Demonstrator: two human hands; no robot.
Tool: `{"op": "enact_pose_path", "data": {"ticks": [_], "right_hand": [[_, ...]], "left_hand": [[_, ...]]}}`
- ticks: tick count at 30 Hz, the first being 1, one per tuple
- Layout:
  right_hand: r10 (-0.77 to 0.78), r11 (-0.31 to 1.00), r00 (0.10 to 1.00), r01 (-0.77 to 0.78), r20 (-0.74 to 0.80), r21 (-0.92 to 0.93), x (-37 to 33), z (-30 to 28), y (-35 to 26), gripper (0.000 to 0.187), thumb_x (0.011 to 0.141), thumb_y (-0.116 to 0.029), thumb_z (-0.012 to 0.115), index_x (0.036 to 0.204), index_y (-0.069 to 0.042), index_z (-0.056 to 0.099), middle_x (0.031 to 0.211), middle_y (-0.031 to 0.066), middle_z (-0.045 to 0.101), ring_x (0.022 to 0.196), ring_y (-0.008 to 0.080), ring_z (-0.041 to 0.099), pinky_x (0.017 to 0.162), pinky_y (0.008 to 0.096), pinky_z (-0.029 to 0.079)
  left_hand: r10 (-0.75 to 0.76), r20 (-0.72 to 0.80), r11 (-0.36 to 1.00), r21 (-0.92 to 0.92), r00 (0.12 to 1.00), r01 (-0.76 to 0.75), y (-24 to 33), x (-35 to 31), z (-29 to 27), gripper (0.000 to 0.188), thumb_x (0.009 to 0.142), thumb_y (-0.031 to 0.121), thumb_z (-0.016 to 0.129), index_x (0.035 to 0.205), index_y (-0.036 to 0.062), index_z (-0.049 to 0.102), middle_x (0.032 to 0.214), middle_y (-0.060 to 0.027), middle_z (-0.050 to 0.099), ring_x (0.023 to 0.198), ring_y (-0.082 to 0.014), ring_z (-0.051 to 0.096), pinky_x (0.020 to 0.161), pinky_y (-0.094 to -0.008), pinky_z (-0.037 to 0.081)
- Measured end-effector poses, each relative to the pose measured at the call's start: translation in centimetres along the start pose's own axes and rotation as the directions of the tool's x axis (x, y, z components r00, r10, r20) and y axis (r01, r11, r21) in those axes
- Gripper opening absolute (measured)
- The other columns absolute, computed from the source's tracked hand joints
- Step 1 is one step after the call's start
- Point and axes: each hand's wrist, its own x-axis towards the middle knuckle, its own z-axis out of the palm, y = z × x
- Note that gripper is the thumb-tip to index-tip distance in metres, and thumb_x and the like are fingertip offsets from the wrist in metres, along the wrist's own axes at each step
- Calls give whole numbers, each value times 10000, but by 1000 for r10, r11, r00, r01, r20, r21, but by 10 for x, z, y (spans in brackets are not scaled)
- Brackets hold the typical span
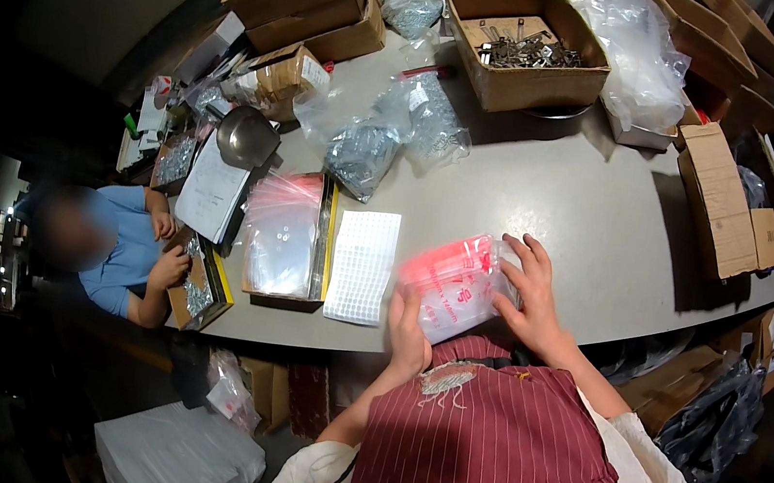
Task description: The person applies adhesive labels to clear plastic packing bags on a cluttered table. They peel labels from a sheet, smooth them onto the bags, and stack the labeled bags. Another person sits across the table handling a black bag and a phone.
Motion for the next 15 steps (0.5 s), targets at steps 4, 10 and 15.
{"op": "enact_pose_path", "data": {"ticks": [4,10,15], "right_hand": [[-62,998,996,62,-67,-6,5,-3,-20,411,806,-127,703,1193,-7,635,1511,207,472,1465,461,294,1181,564,265],[-75,982,996,83,-52,173,6,1,-18,402,793,-122,709,1169,-24,604,1492,196,482,1435,442,332,1167,553,283],[126,953,992,-120,-4,280,0,4,8,430,794,-153,718,1189,-33,596,1466,192,486,1415,431,353,1162,554,277]], "left_hand": [[-60,-16,994,-97,998,58,-2,4,-3,416,1109,321,454,1373,1,488,1315,-130,595,1193,-236,590,1045,-379,455],[-79,1,994,-70,997,79,1,7,-1,480,1109,381,397,1395,6,484,1323,-159,604,1211,-285,603,1044,-428,476],[-57,43,989,-134,997,62,0,8,0,442,1107,345,443,1382,0,472,1332,-141,592,1226,-257,584,1059,-413,459]]}}
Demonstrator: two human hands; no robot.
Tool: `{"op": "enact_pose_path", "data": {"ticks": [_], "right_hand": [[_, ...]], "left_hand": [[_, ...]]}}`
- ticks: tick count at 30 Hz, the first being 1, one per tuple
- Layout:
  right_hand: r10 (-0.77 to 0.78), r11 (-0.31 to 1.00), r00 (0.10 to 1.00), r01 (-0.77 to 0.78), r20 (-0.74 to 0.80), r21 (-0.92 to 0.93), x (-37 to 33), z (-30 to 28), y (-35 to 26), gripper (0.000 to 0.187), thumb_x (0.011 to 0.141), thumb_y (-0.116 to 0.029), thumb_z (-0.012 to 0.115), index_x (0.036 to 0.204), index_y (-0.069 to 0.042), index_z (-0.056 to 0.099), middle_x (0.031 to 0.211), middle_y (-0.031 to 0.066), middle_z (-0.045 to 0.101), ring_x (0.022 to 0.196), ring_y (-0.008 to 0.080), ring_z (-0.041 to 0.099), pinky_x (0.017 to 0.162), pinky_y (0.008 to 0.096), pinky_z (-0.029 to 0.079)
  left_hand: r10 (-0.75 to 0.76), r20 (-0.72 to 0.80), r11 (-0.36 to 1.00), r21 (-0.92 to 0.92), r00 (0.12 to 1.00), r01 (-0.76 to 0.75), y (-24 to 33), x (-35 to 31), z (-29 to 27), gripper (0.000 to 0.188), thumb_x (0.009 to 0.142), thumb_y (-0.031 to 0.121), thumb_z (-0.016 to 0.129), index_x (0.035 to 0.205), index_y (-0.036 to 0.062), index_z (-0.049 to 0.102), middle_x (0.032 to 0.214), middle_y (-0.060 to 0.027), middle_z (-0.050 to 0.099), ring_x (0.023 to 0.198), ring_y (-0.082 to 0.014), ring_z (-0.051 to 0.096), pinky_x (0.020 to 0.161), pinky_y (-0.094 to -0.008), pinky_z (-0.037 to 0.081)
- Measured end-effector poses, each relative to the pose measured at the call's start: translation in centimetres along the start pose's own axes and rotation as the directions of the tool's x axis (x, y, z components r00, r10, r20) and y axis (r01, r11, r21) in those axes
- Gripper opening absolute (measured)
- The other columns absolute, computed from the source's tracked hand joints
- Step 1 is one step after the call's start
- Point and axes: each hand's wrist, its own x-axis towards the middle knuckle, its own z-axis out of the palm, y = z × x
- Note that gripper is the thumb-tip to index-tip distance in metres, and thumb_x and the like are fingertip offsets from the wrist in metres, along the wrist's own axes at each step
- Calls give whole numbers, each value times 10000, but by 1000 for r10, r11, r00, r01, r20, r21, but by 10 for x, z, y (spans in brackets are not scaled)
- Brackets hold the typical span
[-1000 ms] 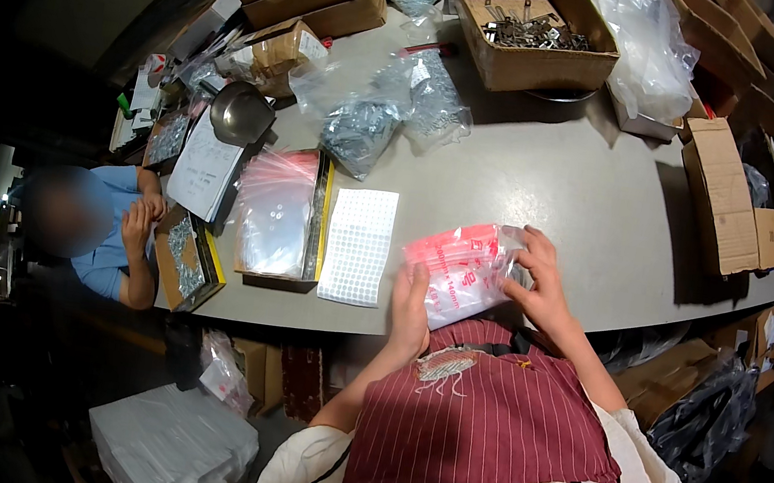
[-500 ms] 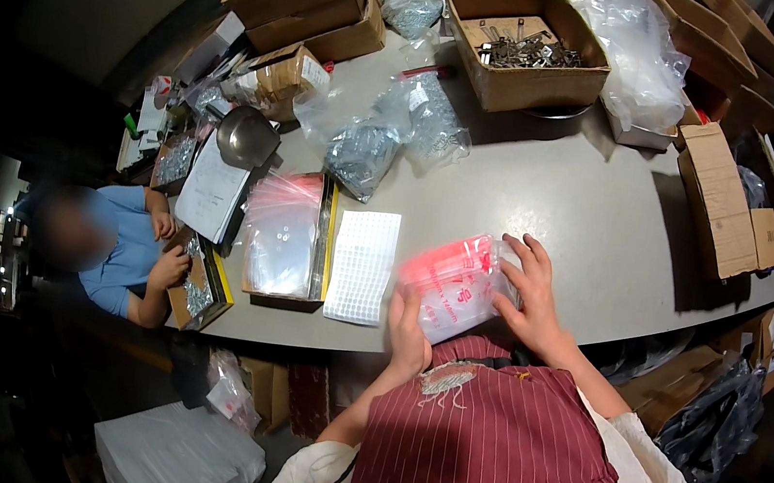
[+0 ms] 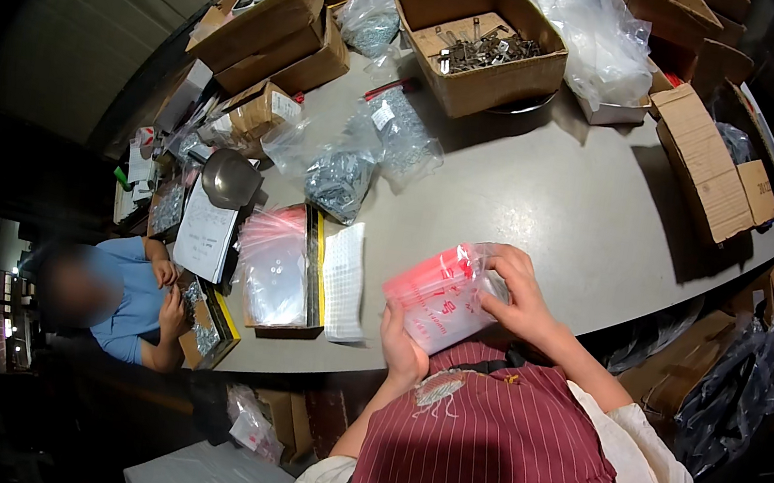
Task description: The person applies adhesive labels to clear plastic packing bags on a cluttered table. They peel labels from a sheet, smooth them onto the bags, and stack the labeled bags. Another person sits across the table handling a black bag and a phone.
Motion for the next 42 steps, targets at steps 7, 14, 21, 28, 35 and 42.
{"op": "enact_pose_path", "data": {"ticks": [7,14,21,28,35,42], "right_hand": [[-172,877,985,146,-16,-459,5,-7,-33,379,799,-163,719,1142,-26,634,1490,186,468,1443,459,309,1159,571,268],[-148,947,989,147,16,-287,3,3,-21,337,797,-119,708,1109,-16,635,1531,196,432,1473,477,261,1157,597,256],[-229,855,973,219,36,-471,8,-2,-57,440,817,-98,695,1232,4,590,1560,259,367,1458,508,257,1152,635,242],[-248,846,968,233,31,-480,7,7,-66,478,841,-88,665,1291,41,569,1583,271,333,1464,503,249,1151,646,246],[-307,819,951,275,20,-504,8,10,-70,425,813,-81,667,1219,32,609,1543,232,417,1453,487,273,1140,635,275],[-115,993,993,115,0,3,8,15,-20,363,773,-122,678,1128,-47,654,1490,196,476,1417,469,337,1154,581,287]], "left_hand": [[21,-10,998,-60,1000,-21,-2,2,-4,452,1110,351,428,1374,-12,483,1330,-153,608,1221,-271,601,1061,-422,461],[-8,2,998,-61,1000,9,-3,3,-10,477,1110,372,419,1370,-22,488,1332,-166,607,1211,-283,611,1048,-438,477],[-80,9,996,-48,997,80,-5,5,-12,598,1103,459,328,1475,3,439,1429,-184,556,1311,-352,549,1118,-498,418],[-180,74,958,-214,981,192,-2,7,-16,591,1100,427,326,1525,20,369,1541,-184,444,1423,-367,433,1181,-539,341],[-247,107,926,-268,963,267,1,6,-16,599,1099,440,300,1553,50,338,1566,-176,411,1445,-372,400,1184,-554,334],[-209,48,964,-159,977,214,4,5,-7,567,1112,430,309,1501,28,398,1518,-174,477,1398,-343,462,1161,-519,376]]}}
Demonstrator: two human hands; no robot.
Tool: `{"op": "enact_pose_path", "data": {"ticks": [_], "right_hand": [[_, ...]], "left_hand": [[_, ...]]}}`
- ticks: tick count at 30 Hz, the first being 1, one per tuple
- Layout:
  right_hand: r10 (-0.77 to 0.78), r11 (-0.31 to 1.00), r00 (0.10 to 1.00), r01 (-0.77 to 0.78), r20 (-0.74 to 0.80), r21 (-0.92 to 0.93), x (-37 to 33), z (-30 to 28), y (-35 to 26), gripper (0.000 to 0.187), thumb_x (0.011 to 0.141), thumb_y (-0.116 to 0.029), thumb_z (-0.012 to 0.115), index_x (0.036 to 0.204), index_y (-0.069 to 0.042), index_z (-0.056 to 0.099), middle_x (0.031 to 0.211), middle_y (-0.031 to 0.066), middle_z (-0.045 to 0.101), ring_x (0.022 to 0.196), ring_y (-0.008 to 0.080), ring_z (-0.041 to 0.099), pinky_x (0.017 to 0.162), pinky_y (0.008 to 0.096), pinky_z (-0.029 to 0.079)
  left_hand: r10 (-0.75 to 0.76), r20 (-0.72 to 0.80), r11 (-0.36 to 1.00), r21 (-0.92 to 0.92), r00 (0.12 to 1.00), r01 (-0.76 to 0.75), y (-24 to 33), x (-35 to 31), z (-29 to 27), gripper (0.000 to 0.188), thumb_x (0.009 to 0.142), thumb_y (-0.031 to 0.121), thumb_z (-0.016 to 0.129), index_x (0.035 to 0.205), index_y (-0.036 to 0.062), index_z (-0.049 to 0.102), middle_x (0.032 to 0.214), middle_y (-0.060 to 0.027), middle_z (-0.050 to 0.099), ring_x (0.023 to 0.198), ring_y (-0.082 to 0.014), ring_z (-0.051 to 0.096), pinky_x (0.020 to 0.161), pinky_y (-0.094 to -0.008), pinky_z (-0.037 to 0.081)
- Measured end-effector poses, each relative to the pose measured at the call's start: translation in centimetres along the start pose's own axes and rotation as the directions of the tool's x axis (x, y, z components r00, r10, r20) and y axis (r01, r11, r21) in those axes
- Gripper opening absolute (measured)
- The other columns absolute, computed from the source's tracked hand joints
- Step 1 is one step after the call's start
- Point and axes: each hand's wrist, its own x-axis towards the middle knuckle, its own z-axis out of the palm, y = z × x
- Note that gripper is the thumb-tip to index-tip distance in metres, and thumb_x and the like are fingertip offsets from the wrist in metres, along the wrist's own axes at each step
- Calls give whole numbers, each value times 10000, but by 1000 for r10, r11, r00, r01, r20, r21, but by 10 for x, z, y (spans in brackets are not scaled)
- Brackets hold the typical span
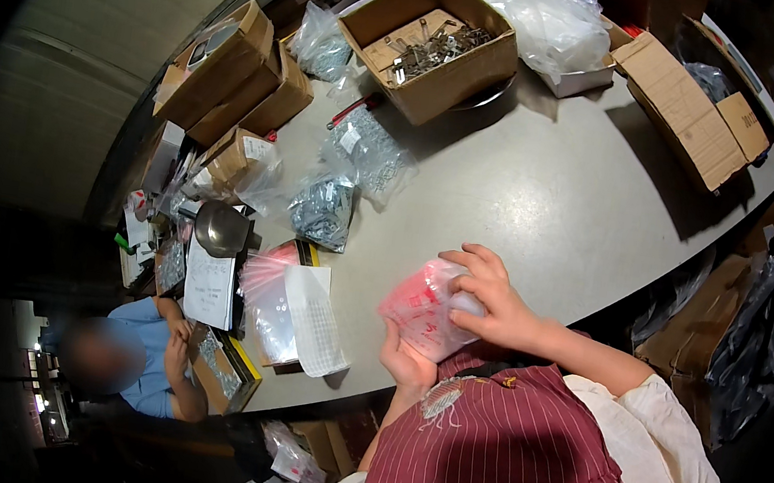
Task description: The person applies adhesive labels to clear plastic packing bags on a cluttered table. They peel labels from a sheet, smooth them onto the bags, and stack the labeled bags. Another person sits across the table handling a black bag and a phone.
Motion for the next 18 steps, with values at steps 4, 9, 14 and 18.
{"op": "enact_pose_path", "data": {"ticks": [4,9,14,18], "right_hand": [[82,995,996,-84,44,51,-5,-4,33,423,752,-120,673,1174,-84,672,1451,181,511,1409,473,345,1154,569,281],[122,883,980,-35,157,-468,-5,-33,24,413,824,-259,718,1211,-113,715,1485,154,504,1438,473,321,1173,571,271],[214,954,927,-131,307,-270,2,-37,27,408,863,-346,744,1204,-122,732,1483,154,519,1486,462,257,1205,584,208],[168,943,971,-208,169,261,3,-20,29,423,799,-338,788,1151,-104,763,1500,146,531,1530,415,202,1226,567,159]], "left_hand": [[152,20,979,133,988,-153,-3,-5,10,511,1101,378,371,1460,21,440,1458,-166,526,1353,-323,504,1136,-489,396],[261,44,944,200,964,-264,-5,-9,7,398,1089,278,464,1379,6,485,1356,-137,582,1275,-261,547,1112,-420,398],[211,69,952,210,975,-221,-6,-9,6,389,1089,288,474,1354,5,503,1332,-126,599,1247,-244,567,1091,-398,416],[56,37,992,113,998,-60,-9,0,-4,414,1089,327,482,1349,5,509,1326,-126,604,1234,-241,581,1089,-403,427]]}}
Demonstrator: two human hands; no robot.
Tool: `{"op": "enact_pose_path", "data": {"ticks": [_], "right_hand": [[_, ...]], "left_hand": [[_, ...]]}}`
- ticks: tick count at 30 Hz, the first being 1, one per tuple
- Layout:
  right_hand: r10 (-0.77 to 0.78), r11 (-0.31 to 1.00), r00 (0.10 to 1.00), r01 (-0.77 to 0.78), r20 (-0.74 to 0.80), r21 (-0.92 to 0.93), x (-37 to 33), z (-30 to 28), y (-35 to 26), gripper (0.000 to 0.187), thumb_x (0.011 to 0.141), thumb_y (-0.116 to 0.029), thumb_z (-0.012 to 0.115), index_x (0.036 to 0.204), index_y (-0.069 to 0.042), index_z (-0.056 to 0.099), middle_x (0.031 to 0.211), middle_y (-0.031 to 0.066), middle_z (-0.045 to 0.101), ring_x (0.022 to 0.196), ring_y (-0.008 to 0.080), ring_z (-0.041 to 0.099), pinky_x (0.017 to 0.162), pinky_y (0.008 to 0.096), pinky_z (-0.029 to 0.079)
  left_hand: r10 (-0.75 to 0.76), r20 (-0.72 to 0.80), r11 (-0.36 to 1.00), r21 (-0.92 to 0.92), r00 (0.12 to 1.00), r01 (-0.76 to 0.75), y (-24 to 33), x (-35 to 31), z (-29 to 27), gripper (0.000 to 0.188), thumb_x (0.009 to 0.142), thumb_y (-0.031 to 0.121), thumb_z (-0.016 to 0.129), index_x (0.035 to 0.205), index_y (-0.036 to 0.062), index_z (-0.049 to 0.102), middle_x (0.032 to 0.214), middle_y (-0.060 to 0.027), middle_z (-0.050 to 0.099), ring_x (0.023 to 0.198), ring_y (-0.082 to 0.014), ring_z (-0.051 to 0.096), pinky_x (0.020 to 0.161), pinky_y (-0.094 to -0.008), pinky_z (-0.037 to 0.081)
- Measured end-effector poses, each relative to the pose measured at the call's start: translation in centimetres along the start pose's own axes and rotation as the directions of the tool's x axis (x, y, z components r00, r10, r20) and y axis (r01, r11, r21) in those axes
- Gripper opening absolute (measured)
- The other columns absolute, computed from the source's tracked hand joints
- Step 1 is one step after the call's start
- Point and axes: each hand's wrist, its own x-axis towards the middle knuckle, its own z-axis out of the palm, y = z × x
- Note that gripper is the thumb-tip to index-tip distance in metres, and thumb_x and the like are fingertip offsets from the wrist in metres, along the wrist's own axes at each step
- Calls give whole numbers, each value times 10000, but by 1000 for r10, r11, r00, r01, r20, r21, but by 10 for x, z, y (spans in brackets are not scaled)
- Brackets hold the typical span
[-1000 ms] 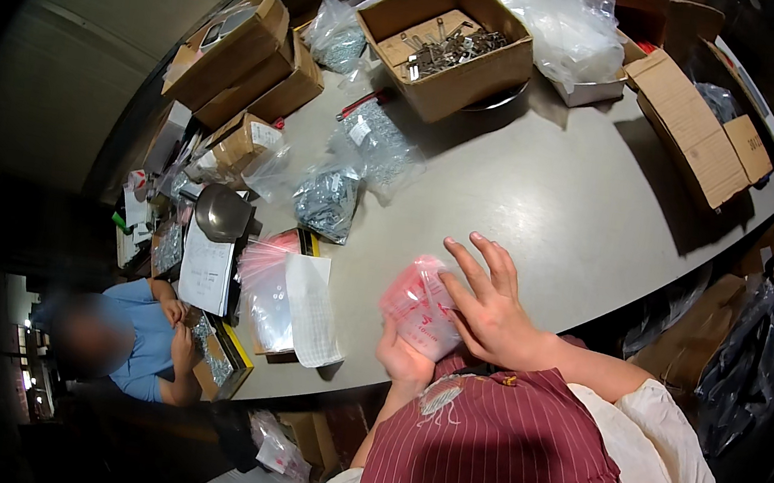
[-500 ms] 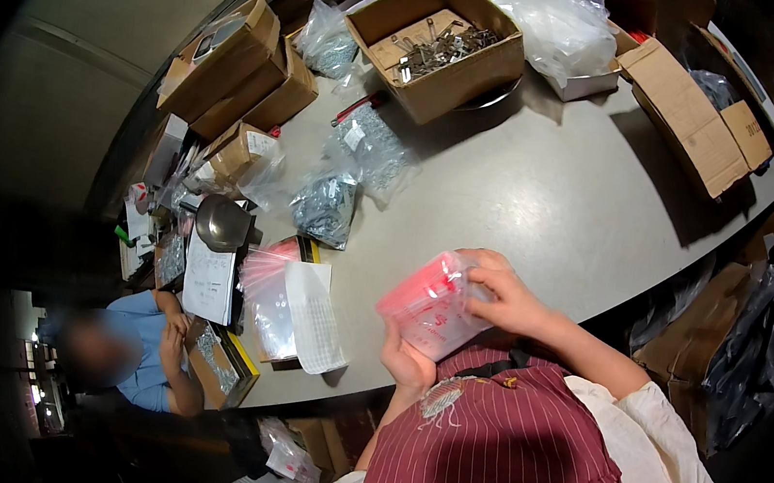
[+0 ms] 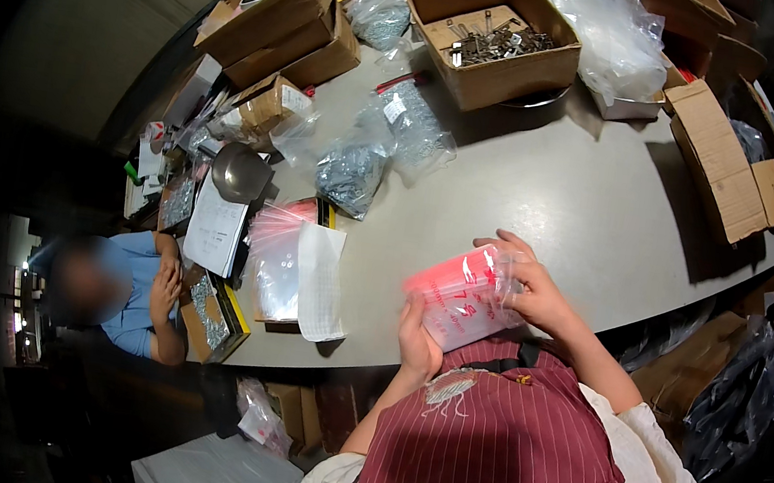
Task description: The person applies adhesive labels to clear plastic packing bags on a cluttered table. They peel labels from a sheet, smooth them onto the bags, and stack the labeled bags. Another person sits across the table handling a black bag and a phone.
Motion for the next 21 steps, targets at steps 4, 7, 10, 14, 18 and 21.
{"op": "enact_pose_path", "data": {"ticks": [4,7,10,14,18,21], "right_hand": [[-68,990,993,80,-101,114,2,-2,-13,379,705,-266,795,1040,-89,803,1531,147,513,1551,379,180,1235,535,145],[-83,983,979,111,-187,146,5,-3,-26,346,657,-214,748,975,-95,816,1534,146,509,1553,376,174,1236,529,142],[-159,983,952,177,-262,45,7,-6,-32,343,642,-179,679,947,-103,818,1521,132,523,1542,391,184,1230,523,164],[-220,972,936,186,-275,-144,8,-8,-45,285,652,-158,664,889,-65,790,1509,147,528,1523,401,222,1216,528,190],[-231,968,904,176,-359,-178,6,-8,-50,211,663,-144,657,815,-22,739,1481,164,542,1505,411,259,1199,533,222],[-336,927,874,239,-352,-290,5,-7,-65,174,680,-136,665,785,-5,709,1428,179,560,1461,412,318,1176,532,262]], "left_hand": [[-100,56,987,-121,993,106,-4,14,-6,389,1099,295,471,1355,5,514,1326,-122,610,1242,-234,588,1083,-403,445],[-71,86,993,-83,994,78,-6,17,-4,358,1101,245,465,1352,-5,518,1323,-122,614,1231,-221,598,1065,-388,466],[-53,85,999,5,995,52,-5,18,-1,328,1091,187,473,1338,-22,523,1308,-126,621,1205,-208,611,1043,-371,484],[-70,72,994,94,995,63,-10,20,-7,297,1067,138,502,1304,-38,537,1247,-125,649,1127,-192,646,984,-348,521],[-92,12,985,150,996,89,-11,21,-2,269,1036,135,552,1241,-36,578,1159,-113,685,992,-172,683,844,-298,556],[-97,-51,975,195,994,105,-23,33,-27,252,1014,122,583,1214,-30,602,1138,-87,693,934,-153,684,748,-257,540]]}}
